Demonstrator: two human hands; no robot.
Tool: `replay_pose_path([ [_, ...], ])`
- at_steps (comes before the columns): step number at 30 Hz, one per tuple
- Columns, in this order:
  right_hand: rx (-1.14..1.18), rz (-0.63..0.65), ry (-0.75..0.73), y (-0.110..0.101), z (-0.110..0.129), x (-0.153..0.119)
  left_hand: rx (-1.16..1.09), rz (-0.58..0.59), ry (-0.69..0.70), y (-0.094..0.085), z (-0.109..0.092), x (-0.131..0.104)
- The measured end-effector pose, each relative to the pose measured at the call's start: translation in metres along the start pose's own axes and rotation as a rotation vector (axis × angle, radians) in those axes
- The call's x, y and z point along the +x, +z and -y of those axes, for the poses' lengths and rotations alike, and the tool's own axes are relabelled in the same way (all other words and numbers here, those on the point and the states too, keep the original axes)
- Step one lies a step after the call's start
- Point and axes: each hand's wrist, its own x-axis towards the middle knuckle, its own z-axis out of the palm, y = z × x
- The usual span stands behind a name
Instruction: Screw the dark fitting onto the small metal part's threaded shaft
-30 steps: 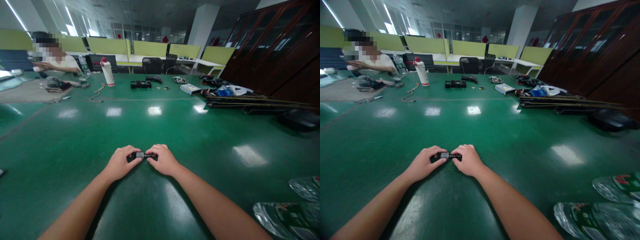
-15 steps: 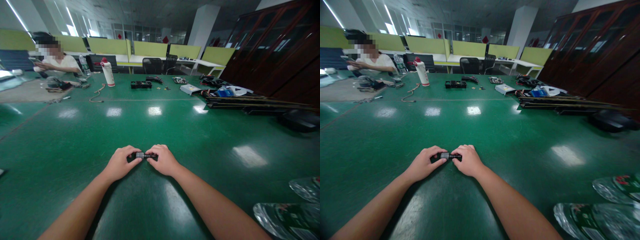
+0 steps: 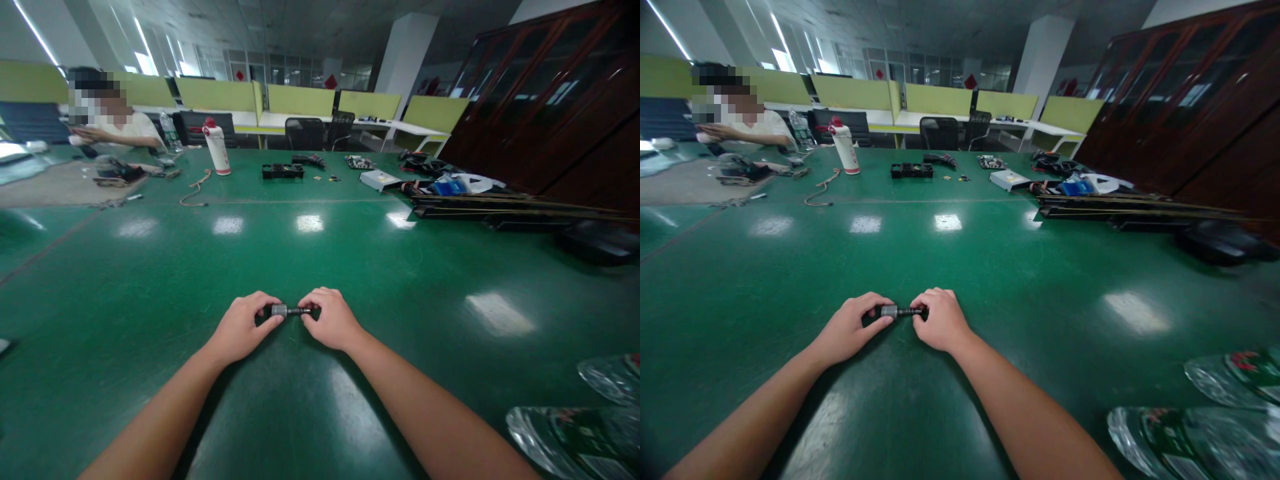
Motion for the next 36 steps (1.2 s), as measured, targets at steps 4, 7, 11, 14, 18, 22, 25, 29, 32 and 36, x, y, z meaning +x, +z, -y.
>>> replay_pose_path([
  [4, -0.023, -0.060, 0.104, -0.002, -0.005, 0.001, -0.001, -0.032, -0.024, 0.001, 0.002, -0.001],
  [7, -0.035, -0.084, 0.166, -0.003, -0.007, 0.003, -0.005, -0.048, -0.040, 0.002, 0.003, -0.001],
  [11, -0.062, -0.108, 0.170, -0.003, -0.008, 0.003, -0.015, -0.054, -0.051, 0.002, 0.004, -0.001],
  [14, -0.061, -0.115, 0.159, -0.002, -0.010, 0.002, -0.021, -0.057, -0.049, 0.002, 0.004, -0.001],
  [18, -0.069, -0.127, 0.172, -0.001, -0.012, 0.002, -0.030, -0.062, -0.054, 0.003, 0.005, -0.002],
  [22, -0.057, -0.114, 0.147, -0.001, -0.009, 0.002, -0.028, -0.061, -0.058, 0.003, 0.005, -0.002],
  [25, 0.003, -0.052, 0.084, -0.001, -0.005, 0.002, -0.016, -0.060, -0.044, 0.002, 0.005, -0.002],
  [29, 0.034, 0.078, -0.052, -0.001, 0.001, 0.001, -0.051, -0.021, 0.052, 0.000, 0.005, -0.002],
  [32, 0.029, 0.112, -0.078, -0.002, 0.003, 0.001, -0.094, -0.019, 0.067, 0.000, 0.005, -0.001],
  [36, 0.033, 0.111, -0.082, -0.002, 0.003, 0.000, -0.076, -0.041, 0.013, 0.002, 0.005, -0.001],
])
